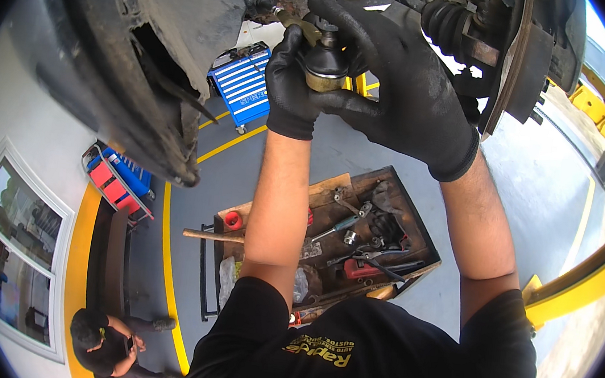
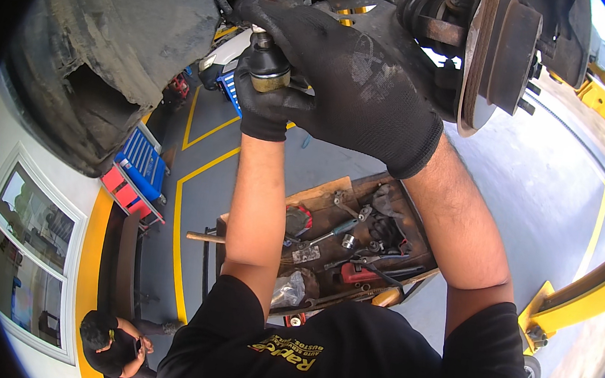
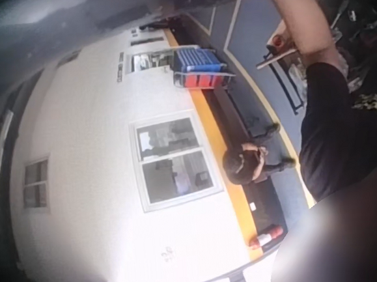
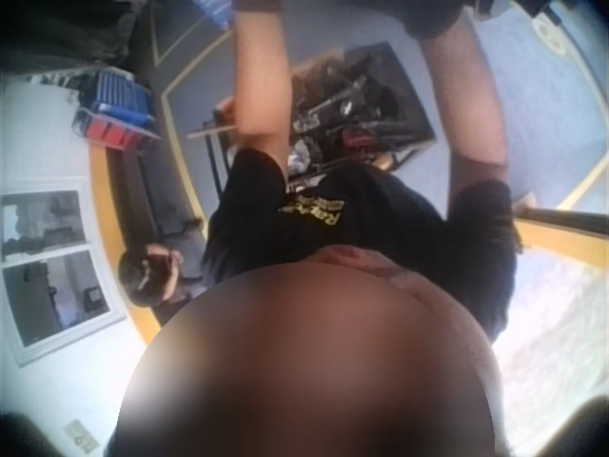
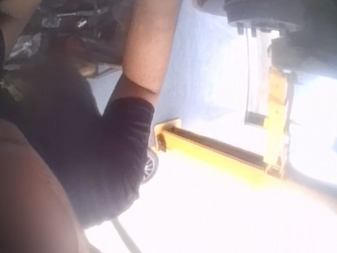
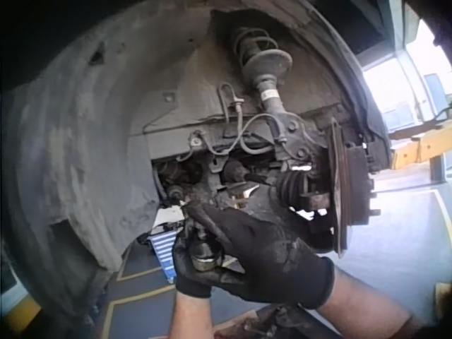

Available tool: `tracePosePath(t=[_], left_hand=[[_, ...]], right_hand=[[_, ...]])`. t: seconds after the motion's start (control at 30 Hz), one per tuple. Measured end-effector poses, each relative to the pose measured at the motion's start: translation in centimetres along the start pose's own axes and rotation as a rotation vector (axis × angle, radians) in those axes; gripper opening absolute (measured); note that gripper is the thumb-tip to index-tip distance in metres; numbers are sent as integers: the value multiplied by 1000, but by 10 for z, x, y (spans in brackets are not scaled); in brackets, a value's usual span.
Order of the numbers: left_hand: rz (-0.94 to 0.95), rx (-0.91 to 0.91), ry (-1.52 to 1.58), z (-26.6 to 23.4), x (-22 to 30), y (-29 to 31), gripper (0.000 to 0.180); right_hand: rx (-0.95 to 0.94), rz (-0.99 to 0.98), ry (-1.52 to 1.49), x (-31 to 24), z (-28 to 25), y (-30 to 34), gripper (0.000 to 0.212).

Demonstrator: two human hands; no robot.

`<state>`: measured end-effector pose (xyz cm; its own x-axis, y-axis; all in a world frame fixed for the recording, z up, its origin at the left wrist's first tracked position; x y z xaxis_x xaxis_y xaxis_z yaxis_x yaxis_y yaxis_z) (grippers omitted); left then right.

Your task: The person works under a lifted vehicle, using a wrench to loosen and remove bolts from the suspension assembly. They then retrieve a new suspension arm from a parts cart and install it onto the vehicle, securing it with bolts.

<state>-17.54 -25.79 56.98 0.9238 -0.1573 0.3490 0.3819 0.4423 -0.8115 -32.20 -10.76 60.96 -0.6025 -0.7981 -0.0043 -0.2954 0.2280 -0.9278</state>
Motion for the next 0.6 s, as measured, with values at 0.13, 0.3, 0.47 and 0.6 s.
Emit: tracePosePath(t=[0.13, 0.3, 0.47, 0.6], left_hand=[[8, 87, 78, -9, -2, -2, 42], [157, 175, -189, -12, -3, -4, 35], [113, 299, 6, -17, -2, -9, 36], [212, 176, -61, -21, 3, -17, 32]], right_hand=[[153, -25, -19, 1, -1, -6, 78], [209, -65, 134, -4, -13, -13, 72], [142, 3, 161, -4, -22, -15, 59], [110, 30, 158, 1, -20, -12, 49]])
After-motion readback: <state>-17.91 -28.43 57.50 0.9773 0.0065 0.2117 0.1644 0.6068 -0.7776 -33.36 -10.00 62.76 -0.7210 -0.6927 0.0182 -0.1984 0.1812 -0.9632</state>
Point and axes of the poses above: each hand's wrist, its own y-axis away from the middle knuckle, its own z-axis out of the palm, x = y × z, the point moved 3 cm from there along -y, towards the middle knuckle, and after that the axes turned 7 degrees about z, right-handed, at the moved point
